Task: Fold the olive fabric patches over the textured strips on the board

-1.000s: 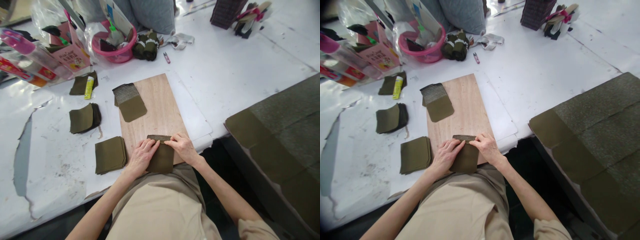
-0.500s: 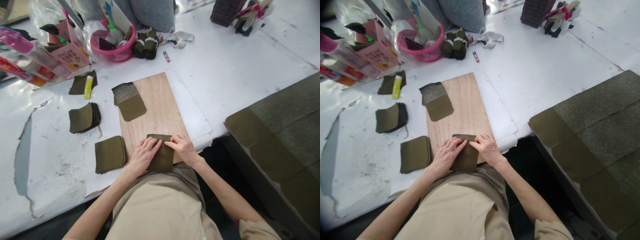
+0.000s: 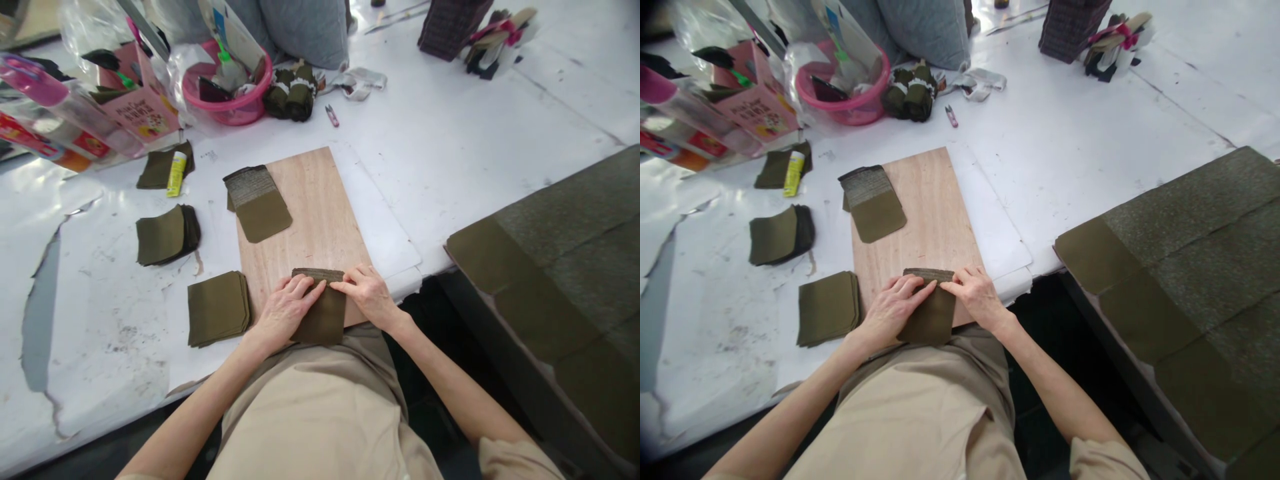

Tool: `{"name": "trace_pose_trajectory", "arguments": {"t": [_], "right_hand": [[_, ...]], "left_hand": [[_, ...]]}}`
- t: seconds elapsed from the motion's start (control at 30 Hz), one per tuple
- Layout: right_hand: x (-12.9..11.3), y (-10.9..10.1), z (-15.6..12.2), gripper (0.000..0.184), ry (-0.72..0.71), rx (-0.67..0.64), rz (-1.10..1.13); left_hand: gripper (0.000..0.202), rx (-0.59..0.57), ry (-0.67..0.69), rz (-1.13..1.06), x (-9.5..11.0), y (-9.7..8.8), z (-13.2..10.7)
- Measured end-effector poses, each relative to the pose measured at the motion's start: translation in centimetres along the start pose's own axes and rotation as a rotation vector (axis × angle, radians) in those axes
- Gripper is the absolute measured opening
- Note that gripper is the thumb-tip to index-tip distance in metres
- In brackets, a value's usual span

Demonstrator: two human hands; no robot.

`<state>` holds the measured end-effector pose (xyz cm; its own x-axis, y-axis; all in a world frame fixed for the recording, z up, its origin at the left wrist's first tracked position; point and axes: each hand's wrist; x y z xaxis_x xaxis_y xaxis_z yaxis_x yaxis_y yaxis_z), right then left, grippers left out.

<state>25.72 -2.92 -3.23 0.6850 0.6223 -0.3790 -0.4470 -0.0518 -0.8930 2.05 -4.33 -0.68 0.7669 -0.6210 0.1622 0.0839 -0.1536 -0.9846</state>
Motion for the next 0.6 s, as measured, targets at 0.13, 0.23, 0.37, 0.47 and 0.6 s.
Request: {"name": "trace_pose_trajectory", "arguments": {"t": [0.13,0.23,0.37,0.47,0.6], "right_hand": [[-0.2,0.1,-0.1,0.024,-0.037,0.017,-0.081],[-0.4,0.2,-0.1,0.024,-0.050,0.028,-0.106],[-0.1,0.0,-0.1,0.023,-0.026,0.025,-0.049],[0.4,-0.2,-0.2,0.022,-0.017,0.010,0.026],[0.6,-0.5,-0.3,0.021,-0.020,0.002,0.052]], "left_hand": [[0.050,0.023,0.020,0.000,0.2,-0.2,0.2],[0.048,0.001,0.030,0.006,0.3,-0.2,0.4],[0.051,-0.028,0.030,0.028,0.4,-0.2,0.5],[0.054,-0.029,0.036,0.031,0.4,-0.1,0.5],[0.055,-0.028,0.038,0.048,0.5,0.1,0.5]]}}
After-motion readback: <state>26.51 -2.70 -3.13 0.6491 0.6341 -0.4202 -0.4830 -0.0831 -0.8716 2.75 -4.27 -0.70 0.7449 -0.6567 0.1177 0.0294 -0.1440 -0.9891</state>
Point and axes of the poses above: each hand's wrist, its own z-axis towards the middle knuckle, its own y-axis out of the palm, x = y × z, and after that the axes turned 1 degree about -y, right-handed
